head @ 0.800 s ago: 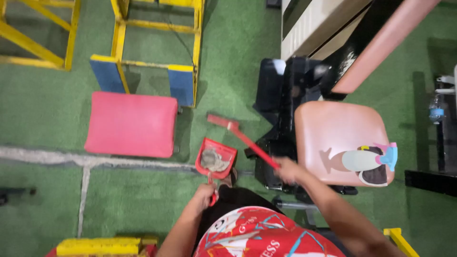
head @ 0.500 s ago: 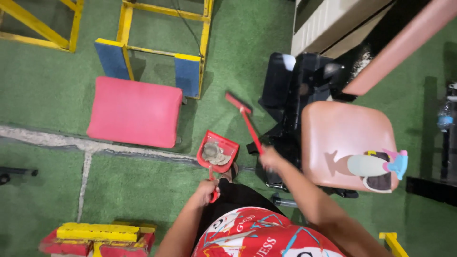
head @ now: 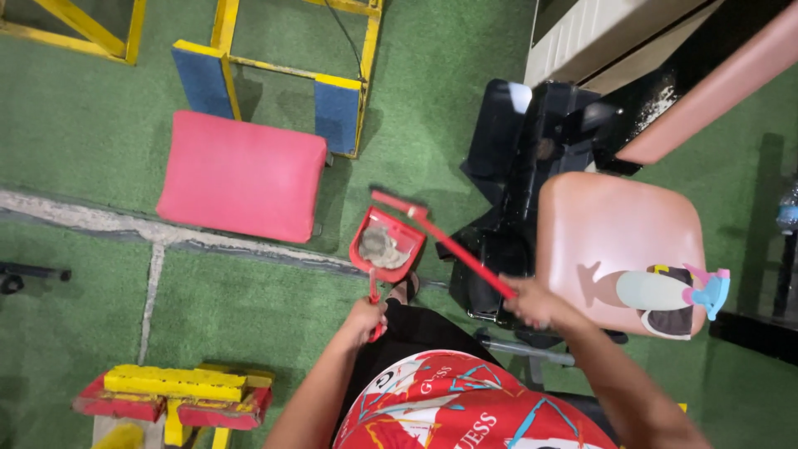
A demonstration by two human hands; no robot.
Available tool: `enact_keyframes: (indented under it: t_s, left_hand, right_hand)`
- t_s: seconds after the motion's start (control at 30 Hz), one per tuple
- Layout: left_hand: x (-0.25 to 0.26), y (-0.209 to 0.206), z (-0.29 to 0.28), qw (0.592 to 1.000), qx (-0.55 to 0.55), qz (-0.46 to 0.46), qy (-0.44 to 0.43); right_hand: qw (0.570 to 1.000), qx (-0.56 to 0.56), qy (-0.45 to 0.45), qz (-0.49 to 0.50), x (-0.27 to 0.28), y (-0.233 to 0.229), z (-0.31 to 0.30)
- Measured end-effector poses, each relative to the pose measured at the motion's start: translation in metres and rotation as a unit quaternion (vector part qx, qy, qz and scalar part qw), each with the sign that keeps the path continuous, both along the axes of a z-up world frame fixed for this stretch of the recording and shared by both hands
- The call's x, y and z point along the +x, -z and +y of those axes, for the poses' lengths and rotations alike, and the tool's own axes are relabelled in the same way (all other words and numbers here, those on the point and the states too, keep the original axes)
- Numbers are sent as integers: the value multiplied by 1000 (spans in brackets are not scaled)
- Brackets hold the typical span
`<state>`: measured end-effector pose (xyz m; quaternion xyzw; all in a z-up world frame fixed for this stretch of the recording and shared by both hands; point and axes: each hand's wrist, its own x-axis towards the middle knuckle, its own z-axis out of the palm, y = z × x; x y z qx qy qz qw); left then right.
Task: Sweeping the gym floor with a broom and dustpan.
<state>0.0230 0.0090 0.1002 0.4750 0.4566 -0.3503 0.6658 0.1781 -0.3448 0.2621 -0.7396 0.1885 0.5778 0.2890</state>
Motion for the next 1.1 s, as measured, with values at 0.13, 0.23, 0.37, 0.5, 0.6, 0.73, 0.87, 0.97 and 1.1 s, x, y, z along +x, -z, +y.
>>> enact_keyframes:
  t_s: [0.13,0.23,0.37,0.5,0.6,0.73,0.87,0.97,1.1]
  left_hand:
    - [15,52,-4,999,-4,-27,18]
    - [31,105,-9,998,7,-19,58]
    - [63,151,-15,979,78,-90,166]
    - [81,131,-18,998,-37,-32,34]
    - [81,63,-7,1000,3,7,23]
    - [33,50,18,998,16,-10,57]
    - [-12,32,43,999,4,-20,-40]
    - [-25,-1,60,997,25,-18,-74]
    - [-35,-18,76,988,40,-48,-140]
  right_hand:
    - [994,46,33,-90,32,75,2]
    - [986,65,63,-142,20,135,18]
    - [985,-25,19,-170,-54,178,44]
    - [995,23,75,-59,-91,101,72]
    - [994,52,93,-37,-77,69,49]
    - [994,51,98,1,-20,48,20]
    - [995,53,62,-53,47,56,39]
    - [991,57,104,-62,89,78,73]
    - [984,35,164,-57,99,182,92]
